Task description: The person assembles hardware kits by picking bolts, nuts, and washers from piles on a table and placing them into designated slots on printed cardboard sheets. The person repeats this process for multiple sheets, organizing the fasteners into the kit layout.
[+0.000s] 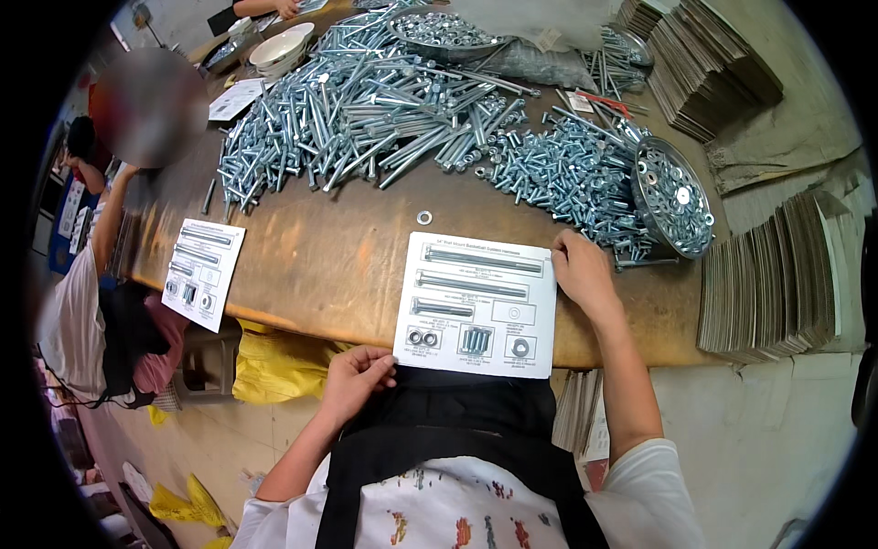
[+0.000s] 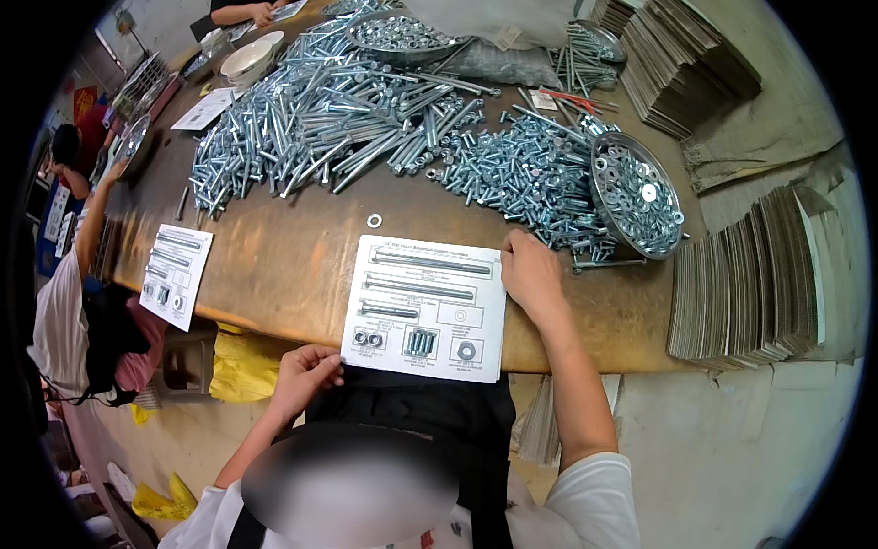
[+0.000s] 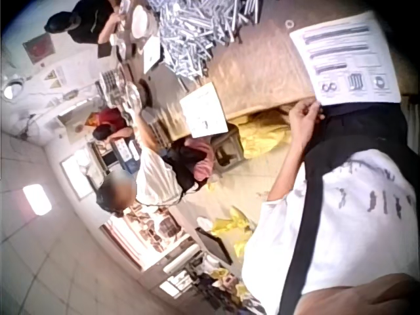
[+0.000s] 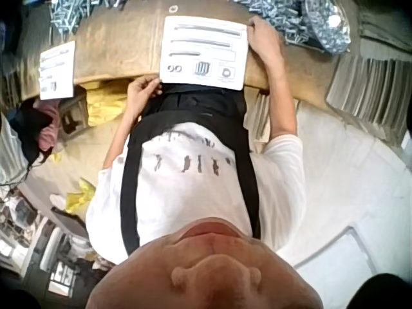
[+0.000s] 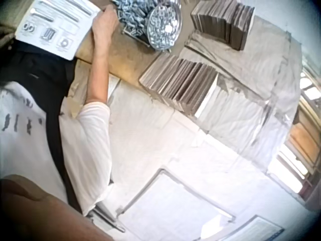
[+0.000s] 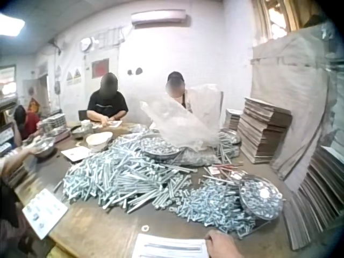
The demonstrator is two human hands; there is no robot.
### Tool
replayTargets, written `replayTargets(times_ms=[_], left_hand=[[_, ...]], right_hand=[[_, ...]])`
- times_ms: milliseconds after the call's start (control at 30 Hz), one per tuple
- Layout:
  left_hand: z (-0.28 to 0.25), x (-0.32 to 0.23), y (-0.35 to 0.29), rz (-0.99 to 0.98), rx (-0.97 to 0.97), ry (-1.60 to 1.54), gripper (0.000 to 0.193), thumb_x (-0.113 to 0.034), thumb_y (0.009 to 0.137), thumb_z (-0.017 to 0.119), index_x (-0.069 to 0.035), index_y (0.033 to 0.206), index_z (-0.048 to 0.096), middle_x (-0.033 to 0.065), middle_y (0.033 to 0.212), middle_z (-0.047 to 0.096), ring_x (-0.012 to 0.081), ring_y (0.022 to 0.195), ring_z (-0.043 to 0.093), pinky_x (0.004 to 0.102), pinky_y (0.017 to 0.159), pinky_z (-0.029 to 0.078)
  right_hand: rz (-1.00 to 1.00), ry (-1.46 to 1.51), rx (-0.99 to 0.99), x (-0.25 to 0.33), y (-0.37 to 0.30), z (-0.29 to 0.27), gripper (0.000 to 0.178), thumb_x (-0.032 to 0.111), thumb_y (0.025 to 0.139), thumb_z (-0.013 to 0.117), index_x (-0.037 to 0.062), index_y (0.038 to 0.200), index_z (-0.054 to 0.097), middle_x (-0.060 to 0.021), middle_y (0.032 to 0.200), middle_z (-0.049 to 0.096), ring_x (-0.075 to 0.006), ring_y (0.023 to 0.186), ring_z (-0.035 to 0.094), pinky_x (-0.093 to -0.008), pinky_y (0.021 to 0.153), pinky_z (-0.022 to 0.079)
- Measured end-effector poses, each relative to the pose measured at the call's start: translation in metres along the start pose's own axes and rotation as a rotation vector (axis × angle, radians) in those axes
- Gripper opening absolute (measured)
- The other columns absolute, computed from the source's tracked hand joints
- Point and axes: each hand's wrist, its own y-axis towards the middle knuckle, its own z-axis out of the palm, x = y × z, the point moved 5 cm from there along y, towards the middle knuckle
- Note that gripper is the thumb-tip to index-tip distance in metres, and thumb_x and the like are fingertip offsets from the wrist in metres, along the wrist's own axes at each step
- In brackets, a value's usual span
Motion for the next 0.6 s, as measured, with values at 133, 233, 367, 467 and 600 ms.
replayTargets(times_ms=[133,233,367,467,600], left_hand=[[0.002,0.002,0.009,-0.03,0.036,-0.01,0.019,-0.015,0.095,0.069,0.001,0.105,0.068,0.0038,0.089,0.071,0.0094,0.076,0.069,0.0197,0.062,0.051],[-0.002,0.006,0.008,-0.08,0.034,-0.045,0.019,-0.014,0.094,0.069,0.001,0.106,0.067,0.0054,0.09,0.072,0.0109,0.078,0.07,0.02,0.063,0.052],[0.002,0.015,0.002,-0.141,0.023,-0.125,0.018,-0.014,0.094,0.068,0.0,0.106,0.065,0.0077,0.095,0.072,0.0137,0.083,0.072,0.0217,0.066,0.053],[-0.003,0.014,-0.007,-0.173,-0.058,-0.208,0.02,-0.016,0.095,0.067,-0.001,0.109,0.063,0.0072,0.097,0.073,0.0138,0.086,0.072,0.0222,0.067,0.053],[-0.044,0.019,-0.008,-0.122,-0.138,-0.347,0.018,-0.017,0.096,0.066,-0.004,0.107,0.062,0.0053,0.098,0.072,0.0121,0.087,0.072,0.0201,0.064,0.052]], right_hand=[[0.064,-0.124,0.042,-0.004,0.004,-0.002,0.01,0.014,0.085,0.061,0.0041,0.087,0.064,-0.0173,0.085,0.068,-0.0388,0.083,0.066,-0.0484,0.075,0.051],[0.092,-0.028,0.047,0.002,0.002,-0.005,0.012,0.015,0.083,0.063,0.0033,0.085,0.065,-0.0186,0.082,0.068,-0.0399,0.081,0.066,-0.0486,0.073,0.051],[0.095,0.112,0.055,0.0,-0.001,-0.012,0.018,0.014,0.079,0.064,0.0018,0.091,0.07,-0.0189,0.081,0.069,-0.0331,0.077,0.069,-0.0383,0.069,0.052],[0.059,0.199,0.126,-0.004,0.002,0.004,0.018,0.01,0.078,0.065,-0.0031,0.088,0.072,-0.0176,0.074,0.069,-0.0252,0.068,0.067,-0.0341,0.065,0.051],[0.169,0.33,0.192,0.043,0.018,0.026,0.019,0.005,0.076,0.065,-0.0056,0.089,0.074,-0.0141,0.072,0.071,-0.0179,0.063,0.067,-0.0299,0.061,0.052]])
